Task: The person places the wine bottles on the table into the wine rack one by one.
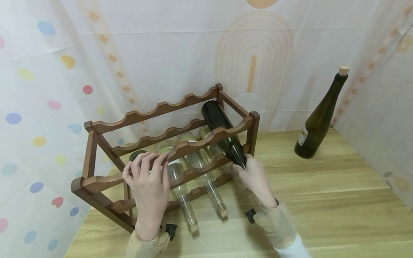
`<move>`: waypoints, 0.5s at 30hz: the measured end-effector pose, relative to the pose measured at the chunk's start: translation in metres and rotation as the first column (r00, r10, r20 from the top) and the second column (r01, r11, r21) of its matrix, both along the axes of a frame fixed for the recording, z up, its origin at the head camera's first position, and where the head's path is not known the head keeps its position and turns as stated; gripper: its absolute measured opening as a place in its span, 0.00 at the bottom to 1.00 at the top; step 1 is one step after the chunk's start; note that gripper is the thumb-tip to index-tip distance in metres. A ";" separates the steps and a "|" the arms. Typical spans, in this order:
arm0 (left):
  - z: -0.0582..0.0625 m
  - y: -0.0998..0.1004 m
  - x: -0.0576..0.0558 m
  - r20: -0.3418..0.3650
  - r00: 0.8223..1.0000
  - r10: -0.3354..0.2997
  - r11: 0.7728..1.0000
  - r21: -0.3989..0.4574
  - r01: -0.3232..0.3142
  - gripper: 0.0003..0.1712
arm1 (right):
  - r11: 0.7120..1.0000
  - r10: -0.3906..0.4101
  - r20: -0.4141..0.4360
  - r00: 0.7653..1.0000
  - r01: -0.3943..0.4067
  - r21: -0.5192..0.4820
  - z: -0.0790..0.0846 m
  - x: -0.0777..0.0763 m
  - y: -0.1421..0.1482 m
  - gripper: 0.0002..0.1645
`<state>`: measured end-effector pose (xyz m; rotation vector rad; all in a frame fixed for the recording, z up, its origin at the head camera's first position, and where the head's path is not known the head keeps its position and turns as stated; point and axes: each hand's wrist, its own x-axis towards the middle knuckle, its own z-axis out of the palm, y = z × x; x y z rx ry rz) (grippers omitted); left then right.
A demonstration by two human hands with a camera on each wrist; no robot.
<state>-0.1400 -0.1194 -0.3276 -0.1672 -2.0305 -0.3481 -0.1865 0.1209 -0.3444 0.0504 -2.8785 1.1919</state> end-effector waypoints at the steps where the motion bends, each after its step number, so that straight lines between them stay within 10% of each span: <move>1: 0.000 0.000 0.000 -0.001 1.000 -0.001 1.000 0.001 0.001 0.07 | 1.000 0.000 -0.002 1.000 0.000 0.001 0.000 -0.001 0.000 0.33; 15: -0.001 0.001 -0.001 -0.003 1.000 -0.001 1.000 0.002 0.001 0.07 | 0.999 0.026 0.037 0.999 -0.026 -0.021 0.001 -0.015 -0.003 0.34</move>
